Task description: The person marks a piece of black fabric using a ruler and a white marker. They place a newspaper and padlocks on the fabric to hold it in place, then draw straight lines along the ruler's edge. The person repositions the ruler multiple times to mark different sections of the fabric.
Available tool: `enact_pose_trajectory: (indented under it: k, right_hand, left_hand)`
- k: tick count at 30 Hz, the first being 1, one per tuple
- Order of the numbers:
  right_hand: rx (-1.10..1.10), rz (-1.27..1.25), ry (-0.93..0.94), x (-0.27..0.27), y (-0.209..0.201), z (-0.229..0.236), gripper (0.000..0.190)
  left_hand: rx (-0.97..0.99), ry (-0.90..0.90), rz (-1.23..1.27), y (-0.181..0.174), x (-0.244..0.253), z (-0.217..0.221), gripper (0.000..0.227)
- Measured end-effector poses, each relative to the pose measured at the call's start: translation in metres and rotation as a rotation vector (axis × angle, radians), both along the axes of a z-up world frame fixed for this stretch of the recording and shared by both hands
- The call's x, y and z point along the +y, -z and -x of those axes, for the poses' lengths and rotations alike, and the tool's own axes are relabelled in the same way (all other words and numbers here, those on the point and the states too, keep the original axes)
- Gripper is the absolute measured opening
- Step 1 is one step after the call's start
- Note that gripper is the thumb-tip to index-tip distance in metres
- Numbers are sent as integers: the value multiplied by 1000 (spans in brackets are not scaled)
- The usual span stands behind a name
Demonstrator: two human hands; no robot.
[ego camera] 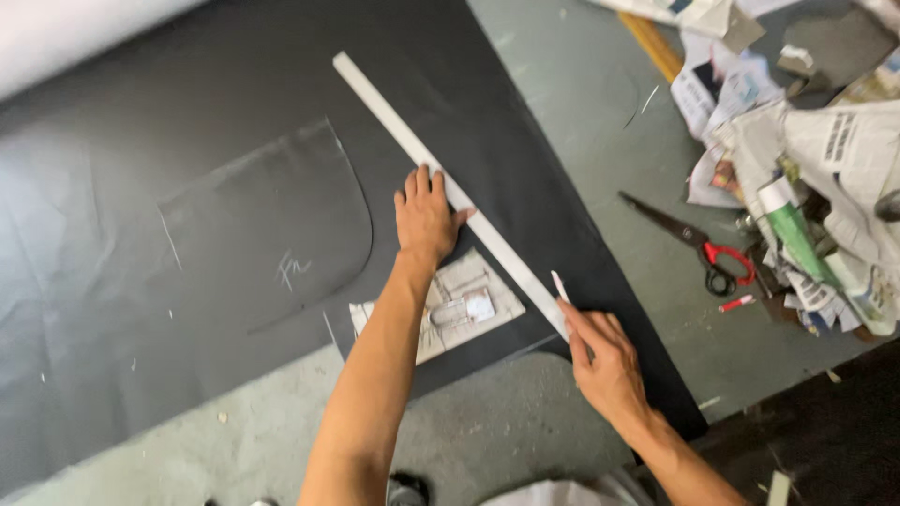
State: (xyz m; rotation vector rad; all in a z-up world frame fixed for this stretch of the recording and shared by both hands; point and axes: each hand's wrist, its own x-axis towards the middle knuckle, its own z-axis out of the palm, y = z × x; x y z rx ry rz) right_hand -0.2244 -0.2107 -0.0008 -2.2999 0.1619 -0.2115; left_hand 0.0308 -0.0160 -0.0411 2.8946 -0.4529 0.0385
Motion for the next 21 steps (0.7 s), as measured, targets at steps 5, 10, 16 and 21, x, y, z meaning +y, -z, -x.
enact_pose_trajectory:
  k: [5, 10, 16, 21]
  right_hand:
    - [49, -48, -85, 9, -2, -4, 42]
    - [48, 12, -120, 15, 3, -7, 39]
    - [50, 63, -85, 28, -2, -26, 36]
    - [-52, 109, -117, 57, 12, -95, 32]
  left_hand:
    - [34, -16, -33, -1, -3, -7, 87]
    - [86, -32, -85, -8, -8, -12, 88]
    - [145, -42, -151, -15, -16, -19, 90]
    - [190, -54, -256, -10, -28, -27, 94]
